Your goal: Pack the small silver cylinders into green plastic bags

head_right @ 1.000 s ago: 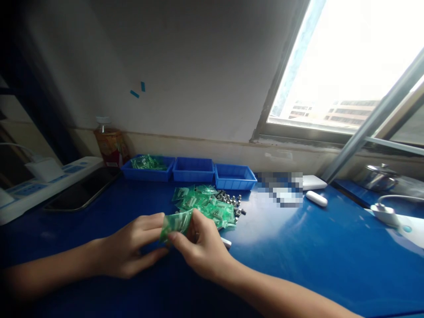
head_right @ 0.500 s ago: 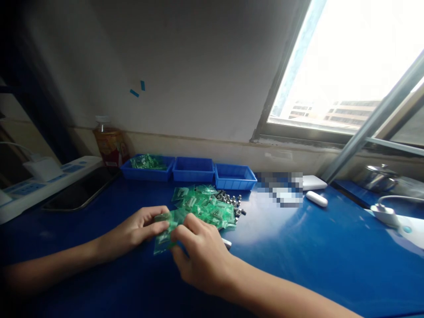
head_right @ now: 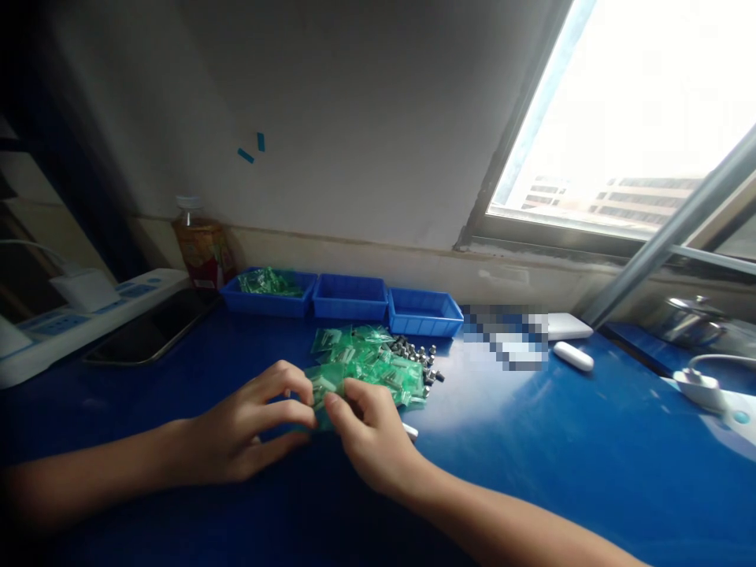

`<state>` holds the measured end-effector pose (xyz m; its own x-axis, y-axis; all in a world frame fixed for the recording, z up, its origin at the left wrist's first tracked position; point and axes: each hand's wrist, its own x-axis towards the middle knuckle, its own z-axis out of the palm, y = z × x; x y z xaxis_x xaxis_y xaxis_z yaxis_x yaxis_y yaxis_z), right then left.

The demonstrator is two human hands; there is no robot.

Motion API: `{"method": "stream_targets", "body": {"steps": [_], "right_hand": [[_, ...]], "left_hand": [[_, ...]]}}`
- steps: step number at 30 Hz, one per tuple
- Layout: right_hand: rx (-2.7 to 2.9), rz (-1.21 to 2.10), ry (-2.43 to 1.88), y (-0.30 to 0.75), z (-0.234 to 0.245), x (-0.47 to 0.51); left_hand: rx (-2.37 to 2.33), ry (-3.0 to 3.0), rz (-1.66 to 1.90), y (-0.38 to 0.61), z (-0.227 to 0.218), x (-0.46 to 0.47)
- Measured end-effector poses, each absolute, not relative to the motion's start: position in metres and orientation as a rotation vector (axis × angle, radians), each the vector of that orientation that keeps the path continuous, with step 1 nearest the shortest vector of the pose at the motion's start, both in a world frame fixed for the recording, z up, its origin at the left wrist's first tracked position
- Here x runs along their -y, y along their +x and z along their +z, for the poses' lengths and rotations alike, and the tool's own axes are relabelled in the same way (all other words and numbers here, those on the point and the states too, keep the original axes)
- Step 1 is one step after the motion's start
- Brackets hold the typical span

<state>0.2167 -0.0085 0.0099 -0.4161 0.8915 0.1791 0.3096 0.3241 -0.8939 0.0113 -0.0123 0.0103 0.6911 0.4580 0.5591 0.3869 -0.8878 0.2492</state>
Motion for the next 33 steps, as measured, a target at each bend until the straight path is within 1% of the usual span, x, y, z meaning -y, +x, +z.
{"method": "stream_targets", "body": {"steps": [3,5,8,11,13,16,19,22,25,27,29,31,33], "right_hand": [[1.904,0.689,-0.936,0.217,0.007,0.009],[1.933,0.525,-0.807,0.218,0.007,0.011],[1.968,0.438,-0.672,0.218,0.007,0.011],[1.995,0.371,-0.638,0.219,0.003,0.007],[2.040,0.327,-0.645,0.220,0.000,0.003],[2.118,0.268,-0.683,0.222,0.002,0.001],[2.106,0.304,-0.788,0.223,0.011,0.005],[2.043,0.473,-0.964,0.223,0.024,0.007],[1.998,0.848,-1.141,0.227,0.037,0.005],[1.910,1.122,-1.182,0.229,0.042,0.003],[1.845,1.259,-1.177,0.230,0.043,0.002],[1.876,1.204,-1.165,0.231,0.042,0.002],[1.971,0.950,-1.121,0.232,0.038,0.001]], "left_hand": [[-0.680,2.686,0.919,0.012,0.013,0.012],[-0.659,2.540,0.896,0.012,0.015,0.011],[-0.769,2.227,0.892,0.010,0.017,0.009],[-0.918,1.932,0.788,0.010,0.018,0.004],[-0.924,1.799,0.720,0.011,0.019,0.001],[-0.951,1.724,0.745,0.014,0.019,-0.003],[-1.058,1.755,0.833,0.018,0.018,-0.003],[-1.097,1.824,0.931,0.020,0.017,-0.001],[-1.066,2.011,1.040,0.018,0.015,0.002],[-0.976,2.205,1.121,0.016,0.012,0.004],[-0.844,2.389,1.147,0.013,0.008,0.006],[-0.761,2.529,1.084,0.012,0.007,0.008],[-0.743,2.613,0.967,0.012,0.007,0.010]]}}
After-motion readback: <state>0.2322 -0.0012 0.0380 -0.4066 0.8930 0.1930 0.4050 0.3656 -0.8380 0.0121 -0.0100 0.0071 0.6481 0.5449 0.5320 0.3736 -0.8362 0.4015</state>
